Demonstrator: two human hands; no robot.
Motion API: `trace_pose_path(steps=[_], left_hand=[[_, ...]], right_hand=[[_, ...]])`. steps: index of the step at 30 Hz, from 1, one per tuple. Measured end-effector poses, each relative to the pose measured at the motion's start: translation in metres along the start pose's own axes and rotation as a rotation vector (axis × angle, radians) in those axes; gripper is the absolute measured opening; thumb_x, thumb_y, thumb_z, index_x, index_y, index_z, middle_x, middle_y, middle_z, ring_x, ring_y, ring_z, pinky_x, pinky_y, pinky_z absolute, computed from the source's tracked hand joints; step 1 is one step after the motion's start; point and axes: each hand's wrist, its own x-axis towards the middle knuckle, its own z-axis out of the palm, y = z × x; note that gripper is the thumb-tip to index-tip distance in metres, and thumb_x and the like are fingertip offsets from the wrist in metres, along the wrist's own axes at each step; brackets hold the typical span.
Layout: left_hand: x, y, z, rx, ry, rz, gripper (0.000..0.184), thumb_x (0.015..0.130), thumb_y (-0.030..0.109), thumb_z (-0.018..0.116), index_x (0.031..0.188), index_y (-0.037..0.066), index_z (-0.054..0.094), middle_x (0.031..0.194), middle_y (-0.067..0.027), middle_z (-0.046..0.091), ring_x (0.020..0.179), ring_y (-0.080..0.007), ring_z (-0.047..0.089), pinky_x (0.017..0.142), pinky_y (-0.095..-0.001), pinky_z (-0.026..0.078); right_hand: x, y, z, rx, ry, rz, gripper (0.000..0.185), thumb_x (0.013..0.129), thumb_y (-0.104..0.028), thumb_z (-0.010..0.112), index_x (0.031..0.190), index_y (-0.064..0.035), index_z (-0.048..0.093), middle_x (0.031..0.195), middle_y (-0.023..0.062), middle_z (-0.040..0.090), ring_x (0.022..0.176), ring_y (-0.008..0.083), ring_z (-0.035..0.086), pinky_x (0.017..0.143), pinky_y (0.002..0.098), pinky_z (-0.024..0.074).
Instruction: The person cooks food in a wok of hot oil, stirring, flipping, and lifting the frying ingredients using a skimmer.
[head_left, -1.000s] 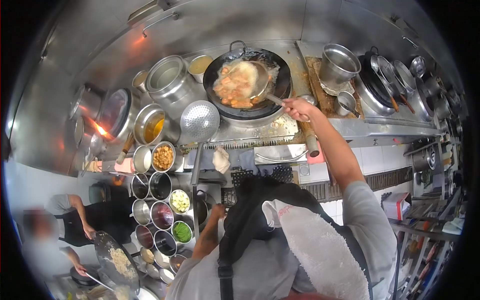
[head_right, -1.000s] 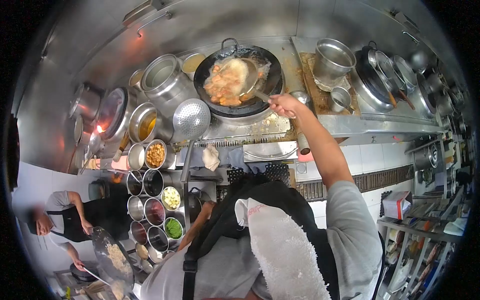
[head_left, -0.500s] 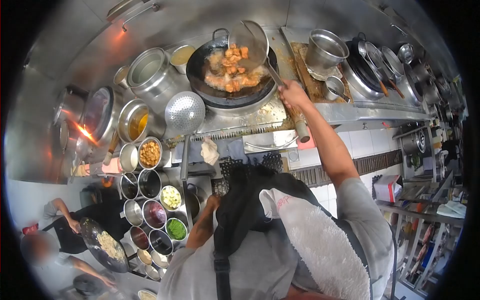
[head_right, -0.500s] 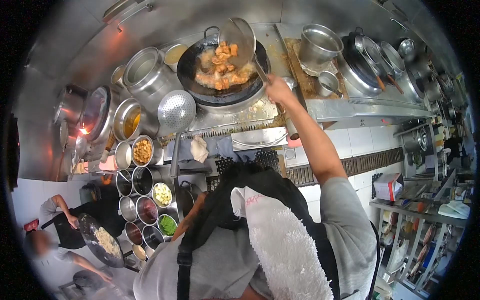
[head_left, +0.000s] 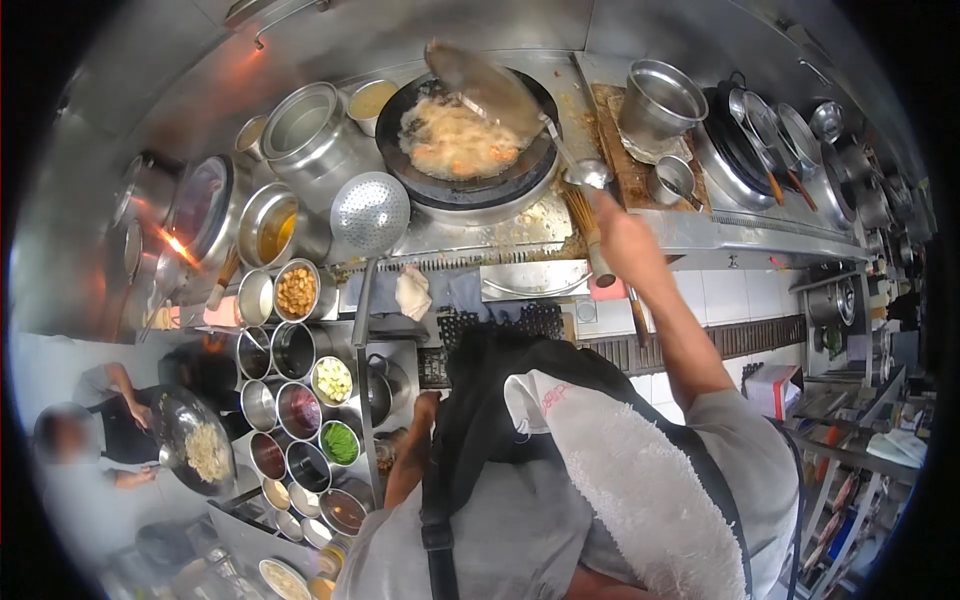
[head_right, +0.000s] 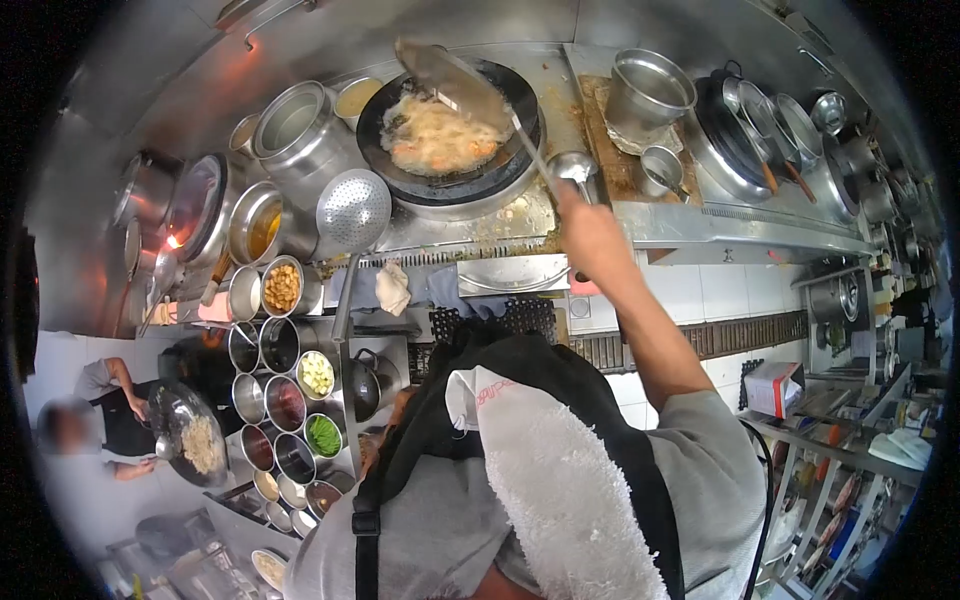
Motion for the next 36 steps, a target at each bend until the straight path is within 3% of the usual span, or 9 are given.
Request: trace_pose_path(steps=[4, 9, 17, 23, 25, 27, 29, 34, 36], left_hand=[[-0.031, 0.041, 0.014, 0.141, -0.155, -0.292, 0.035, 0.092, 0.033, 0.045, 0.107, 0.007, 0.061, 0.086, -0.0125, 0.068, 0.075, -0.0261, 0.065, 0.055, -0.0388, 0.05], [-0.054, 0.074, 0.028, 0.17, -0.188, -0.447, 0.037, 0.093, 0.035, 0.044, 0.11, 0.007, 0.062, 0.088, -0.0117, 0.069, 0.076, -0.0257, 0.066, 0.057, -0.0384, 0.05], [-0.065, 0.073, 0.027, 0.224, -0.24, -0.492, 0.04, 0.094, 0.037, 0.043, 0.113, 0.008, 0.062, 0.091, -0.0104, 0.07, 0.079, -0.0251, 0.067, 0.06, -0.0379, 0.051], [-0.069, 0.046, 0.013, 0.263, -0.322, -0.502, 0.043, 0.094, 0.039, 0.043, 0.116, 0.009, 0.062, 0.093, -0.0094, 0.07, 0.081, -0.0246, 0.067, 0.062, -0.0376, 0.051], [-0.078, 0.061, -0.011, 0.28, -0.348, -0.5, 0.043, 0.094, 0.04, 0.043, 0.117, 0.009, 0.062, 0.093, -0.0092, 0.071, 0.081, -0.0245, 0.067, 0.062, -0.0375, 0.051], [-0.075, 0.099, -0.048, -0.613, -0.28, -1.006, 0.049, 0.096, 0.045, 0.044, 0.124, 0.01, 0.061, 0.098, -0.0092, 0.071, 0.076, -0.0245, 0.068, 0.061, -0.0359, 0.05], [-0.076, 0.102, -0.052, -0.711, -0.196, -1.01, 0.051, 0.096, 0.048, 0.043, 0.123, 0.009, 0.061, 0.098, -0.0101, 0.07, 0.071, -0.0237, 0.067, 0.057, -0.034, 0.049], [-0.057, 0.136, -0.051, -0.912, 0.126, -0.852, 0.051, 0.092, 0.049, 0.059, 0.12, 0.007, 0.062, 0.087, -0.009, 0.067, 0.058, -0.0167, 0.061, 0.05, -0.0297, 0.047], [-0.037, 0.131, -0.04, -0.92, 0.093, -0.838, 0.051, 0.089, 0.046, 0.065, 0.12, 0.005, 0.062, 0.083, -0.0069, 0.065, 0.059, -0.0162, 0.061, 0.051, -0.0291, 0.049]], right_hand=[[0.088, 0.032, 0.081, 0.017, -0.122, -0.136, 0.045, 0.087, -0.005, 0.049, 0.132, -0.0093, 0.052, 0.094, 0.0296, 0.064, 0.092, 0.0439, 0.063, 0.08, 0.0525, 0.0483], [0.1, -0.005, 0.008, 0.061, 0.029, -0.224, 0.04, 0.089, -0.008, 0.05, 0.129, -0.0072, 0.054, 0.095, 0.0305, 0.063, 0.091, 0.045, 0.062, 0.08, 0.0528, 0.0481], [0.145, 0.043, 0.079, 0.025, -0.149, -0.182, 0.039, 0.082, -0.001, 0.05, 0.12, -0.0053, 0.058, 0.101, 0.0277, 0.064, 0.098, 0.0415, 0.062, 0.084, 0.0489, 0.0486], [0.164, -0.031, 0.041, -0.022, 0.138, -0.117, 0.038, 0.082, -0.004, 0.05, 0.119, -0.0045, 0.059, 0.103, 0.026, 0.065, 0.101, 0.041, 0.062, 0.085, 0.0475, 0.049], [0.177, -0.04, 0.059, -0.203, 0.04, -0.132, 0.033, 0.081, -0.004, 0.049, 0.112, -0.0013, 0.062, 0.095, 0.0263, 0.067, 0.085, 0.0381, 0.068, 0.074, 0.0461, 0.0521], [0.179, -0.05, 0.046, -0.133, -0.184, -0.011, 0.019, 0.078, -0.005, 0.053, 0.092, 0.0011, 0.065, 0.085, 0.027, 0.067, 0.08, 0.0378, 0.068, 0.069, 0.0456, 0.0526], [0.158, -0.061, 0.005, -0.241, -0.373, -0.029, 0.015, 0.071, -0.002, 0.058, 0.06, 0.0015, 0.067, 0.062, 0.0236, 0.063, 0.061, 0.0368, 0.067, 0.056, 0.041, 0.0504], [0.012, -0.078, -0.024, -0.123, -0.101, 0.074, 0.028, 0.074, -0.003, 0.057, 0.098, 0.0068, 0.066, 0.082, 0.0288, 0.067, 0.079, 0.0378, 0.069, 0.069, 0.0453, 0.0527], [0.003, -0.041, 0.021, -0.263, 0.175, -0.198, 0.039, 0.076, -0.005, 0.056, 0.113, 0.0045, 0.061, 0.094, 0.0317, 0.065, 0.093, 0.0388, 0.067, 0.081, 0.0476, 0.051]])
